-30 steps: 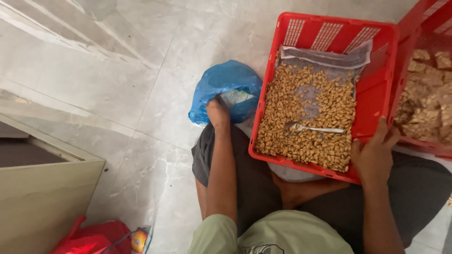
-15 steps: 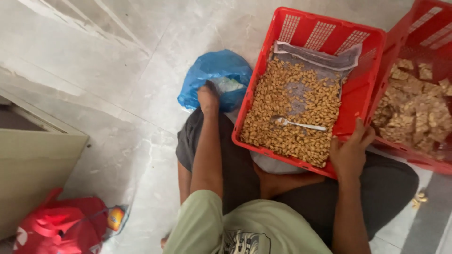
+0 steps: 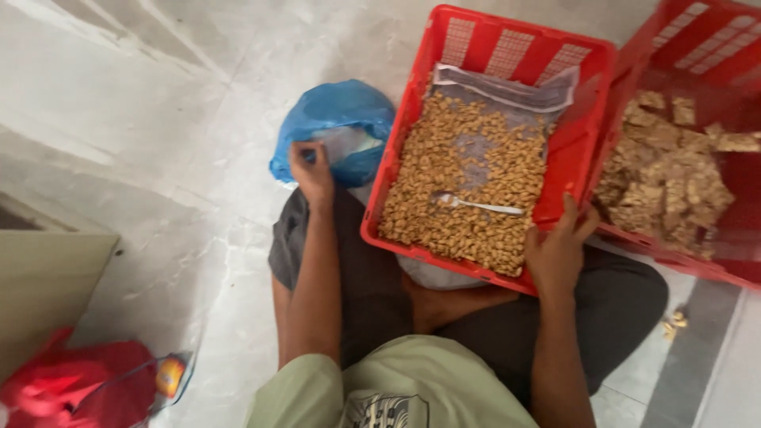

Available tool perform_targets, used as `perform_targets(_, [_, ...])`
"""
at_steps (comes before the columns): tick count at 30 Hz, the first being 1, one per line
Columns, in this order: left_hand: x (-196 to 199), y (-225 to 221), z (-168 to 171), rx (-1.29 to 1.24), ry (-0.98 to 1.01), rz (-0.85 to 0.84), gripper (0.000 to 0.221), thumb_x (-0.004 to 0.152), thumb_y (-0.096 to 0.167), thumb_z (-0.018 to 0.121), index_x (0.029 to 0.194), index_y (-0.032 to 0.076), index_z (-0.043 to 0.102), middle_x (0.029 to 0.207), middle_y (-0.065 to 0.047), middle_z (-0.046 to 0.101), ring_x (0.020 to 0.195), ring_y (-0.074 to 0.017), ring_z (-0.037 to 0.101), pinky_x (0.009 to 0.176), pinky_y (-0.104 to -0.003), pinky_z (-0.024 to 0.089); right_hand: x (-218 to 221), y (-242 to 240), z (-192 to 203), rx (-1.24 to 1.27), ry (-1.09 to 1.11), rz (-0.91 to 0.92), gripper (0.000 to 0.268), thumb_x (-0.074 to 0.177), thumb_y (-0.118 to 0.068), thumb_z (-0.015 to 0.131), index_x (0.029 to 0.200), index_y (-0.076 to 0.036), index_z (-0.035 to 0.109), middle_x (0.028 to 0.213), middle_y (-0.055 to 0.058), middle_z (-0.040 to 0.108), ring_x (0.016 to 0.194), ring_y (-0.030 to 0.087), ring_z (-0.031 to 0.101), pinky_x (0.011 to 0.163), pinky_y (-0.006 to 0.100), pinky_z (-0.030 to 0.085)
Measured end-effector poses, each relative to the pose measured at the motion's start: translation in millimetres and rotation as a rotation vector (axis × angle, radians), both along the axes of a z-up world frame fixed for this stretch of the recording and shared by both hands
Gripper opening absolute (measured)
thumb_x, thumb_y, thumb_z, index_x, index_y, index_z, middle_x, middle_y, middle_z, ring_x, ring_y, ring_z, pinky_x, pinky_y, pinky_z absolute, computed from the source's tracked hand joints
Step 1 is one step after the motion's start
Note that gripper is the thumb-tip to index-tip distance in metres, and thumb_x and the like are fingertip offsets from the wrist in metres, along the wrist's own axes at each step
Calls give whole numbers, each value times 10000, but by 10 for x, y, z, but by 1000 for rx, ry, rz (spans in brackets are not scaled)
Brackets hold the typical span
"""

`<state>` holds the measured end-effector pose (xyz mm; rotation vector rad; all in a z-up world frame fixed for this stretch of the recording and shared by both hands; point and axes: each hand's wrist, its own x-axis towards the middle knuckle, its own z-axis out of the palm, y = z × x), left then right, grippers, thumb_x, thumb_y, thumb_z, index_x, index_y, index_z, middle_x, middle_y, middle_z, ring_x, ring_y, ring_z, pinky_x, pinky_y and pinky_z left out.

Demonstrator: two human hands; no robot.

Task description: A person sits on the floor and uses a spoon to fill small plastic bags with peanuts from a red crate, occasionally adding pieces from another crate.

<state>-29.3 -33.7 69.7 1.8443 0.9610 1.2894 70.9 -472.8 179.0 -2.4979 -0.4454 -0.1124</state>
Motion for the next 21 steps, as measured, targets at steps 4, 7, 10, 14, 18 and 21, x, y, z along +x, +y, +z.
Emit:
perform_targets(4, [36, -84, 59, -50, 4, 25, 157, 898, 111, 778, 941, 150, 632, 910, -60, 654, 894, -256, 692, 758, -342, 604, -19, -25, 23, 12, 15, -32, 757, 911, -10, 655, 1566, -128, 295, 1499, 334, 203, 936, 604, 666, 654, 631, 612])
perform_targets(7, [13, -238, 388, 69, 49, -75, 113, 911, 52, 692, 918, 147, 631, 872, -94, 644, 868, -316, 669, 739, -364, 572, -6, 18, 27, 18, 32, -13, 769, 895, 9, 668, 1550, -127, 289, 1499, 333, 211, 961, 621, 662, 669, 659, 601])
perform_targets(10, [61, -327, 361, 116, 244, -235, 114, 864, -5, 661, 946, 66, 626, 855, -212, 655, 886, -445, 658, 764, -496, 550, -3, 13, 4, -46, 20, 2, 769, 894, -4, 689, 1556, -82, 305, 1506, 336, 210, 932, 634, 670, 645, 648, 610])
perform_targets(14, [156, -207, -288, 9, 819, -433, 255, 981, 230, 497, 1188, 87, 459, 922, -221, 733, 816, -484, 694, 693, -594, 521, -51, 67, 98, -79, -17, 21, 774, 900, -43, 689, 1572, -51, 306, 1546, 347, 219, 1083, 637, 546, 765, 615, 529])
perform_targets(18, [181, -137, -440, 60, 849, -560, 310, 975, 197, 525, 1199, 18, 409, 887, -260, 730, 799, -475, 710, 667, -575, 532, -87, 132, 231, -121, 27, -6, 754, 914, -14, 698, 1560, -53, 312, 1545, 321, 206, 1037, 609, 578, 758, 605, 530])
perform_targets(21, [162, -87, -484, -49, 622, -682, 226, 974, 195, 522, 1122, 38, 455, 964, -242, 733, 903, -470, 704, 745, -550, 518, -64, 89, 88, -162, 9, -33, 763, 910, -64, 701, 1578, -74, 333, 1564, 310, 195, 1117, 637, 559, 770, 626, 544])
